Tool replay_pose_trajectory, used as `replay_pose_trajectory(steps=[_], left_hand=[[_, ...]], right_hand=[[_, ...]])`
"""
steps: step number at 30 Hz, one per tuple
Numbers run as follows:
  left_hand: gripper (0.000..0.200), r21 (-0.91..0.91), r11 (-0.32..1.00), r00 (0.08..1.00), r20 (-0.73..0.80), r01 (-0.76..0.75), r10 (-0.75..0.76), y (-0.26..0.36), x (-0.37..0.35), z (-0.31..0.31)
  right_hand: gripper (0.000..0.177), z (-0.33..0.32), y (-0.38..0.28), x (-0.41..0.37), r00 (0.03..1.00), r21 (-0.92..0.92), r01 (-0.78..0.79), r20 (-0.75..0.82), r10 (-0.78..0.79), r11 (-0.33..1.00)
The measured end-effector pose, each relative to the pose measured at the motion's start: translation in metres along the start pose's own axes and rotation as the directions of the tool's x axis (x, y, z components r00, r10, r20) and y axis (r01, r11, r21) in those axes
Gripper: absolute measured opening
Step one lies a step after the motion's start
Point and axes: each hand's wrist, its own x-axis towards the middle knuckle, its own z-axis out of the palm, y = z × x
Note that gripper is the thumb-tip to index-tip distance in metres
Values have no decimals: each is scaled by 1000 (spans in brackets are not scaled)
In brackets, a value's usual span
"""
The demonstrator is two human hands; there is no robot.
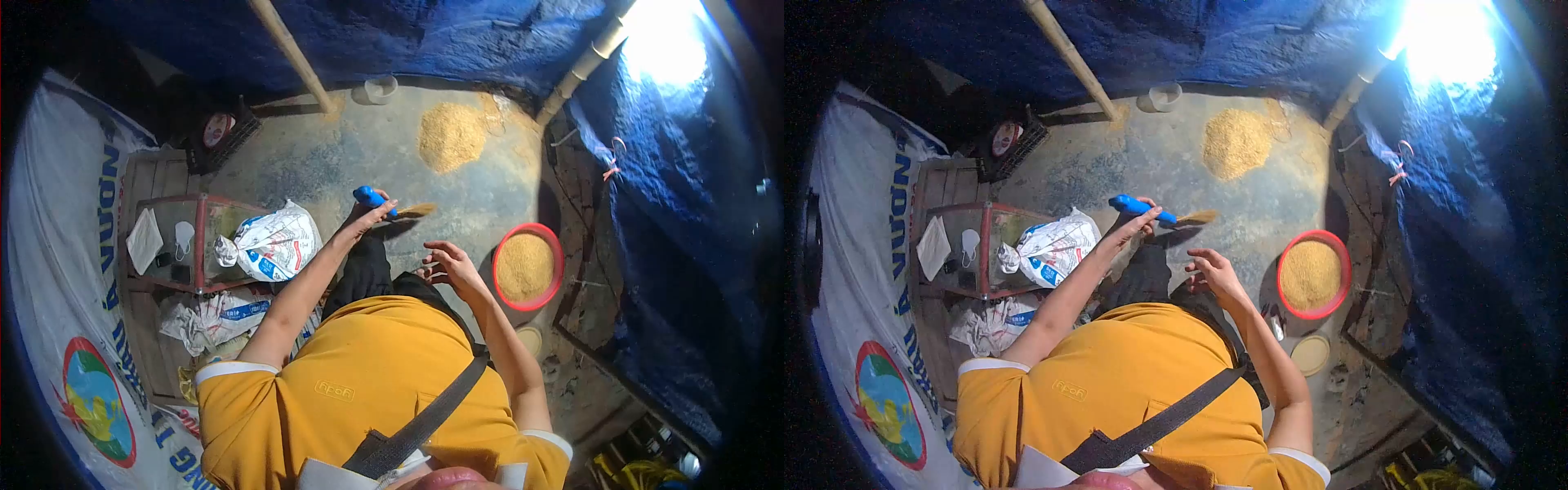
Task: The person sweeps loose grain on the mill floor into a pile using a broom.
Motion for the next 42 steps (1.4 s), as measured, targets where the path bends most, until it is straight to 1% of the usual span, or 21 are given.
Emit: replay_pose_trajectory(steps=[1,3,5,7,9,12,14,15,17,18,23,25,26,30,33,35,36,37,38,41,42], left_hand=[[29,-7,1000,1000,-10,-7,7,7,-2,-5],[30,136,987,992,-78,-84,95,23,-9,-14],[32,115,987,989,-88,-112,123,26,-2,-33],[33,84,984,957,-233,-157,173,36,10,-52],[36,96,977,931,-298,-190,210,50,23,-76],[38,120,966,918,-304,-227,254,77,41,-118],[39,232,936,875,-349,-265,335,98,47,-143],[39,222,938,873,-358,-264,331,105,53,-158],[41,407,896,881,-339,-178,329,120,62,-187],[42,465,865,853,-359,-189,380,129,64,-195],[42,414,887,844,-383,-207,376,157,82,-228],[42,358,915,818,-460,-184,344,162,95,-237],[42,368,920,829,-465,-138,310,167,101,-242],[43,386,913,835,-454,-131,312,183,126,-251],[43,356,923,824,-472,-146,313,191,156,-255],[45,357,922,897,-341,-151,280,192,184,-261],[42,369,919,917,-303,-137,259,196,195,-261],[40,283,939,915,-291,-197,280,203,202,-254],[38,297,933,917,-278,-202,287,204,217,-252],[37,322,926,926,-252,-195,282,203,253,-247],[35,301,937,928,-267,-177,261,209,260,-242]], right_hand=[[26,3,-3,4,1000,-28,0,-4,0,1000],[26,7,-4,18,1000,-32,-9,8,10,999],[27,15,-9,31,999,-60,-26,25,27,998],[27,25,-17,47,999,-102,-37,19,39,994],[27,40,-27,64,999,-140,-52,5,53,989],[27,67,-50,96,997,-174,-69,6,71,982],[25,86,-62,120,999,-162,-28,22,32,986],[25,95,-69,131,999,-173,-34,22,39,984],[29,116,-83,156,996,-203,-4,87,22,979],[29,128,-91,165,995,-216,19,98,3,976],[28,169,-114,211,988,-299,65,151,-20,952],[27,178,-124,222,979,-425,97,203,-10,900],[26,180,-130,226,979,-462,72,202,26,884],[24,171,-147,251,973,-507,86,226,36,858],[23,163,-163,273,972,-527,56,222,73,848],[24,158,-172,288,970,-498,136,243,-13,856],[24,155,-180,293,966,-501,145,258,-13,853],[23,153,-191,298,967,-517,112,255,28,849],[23,150,-201,302,967,-527,76,246,66,847],[24,137,-227,311,974,-502,101,224,16,859],[25,130,-233,314,969,-462,122,246,-5,879]])
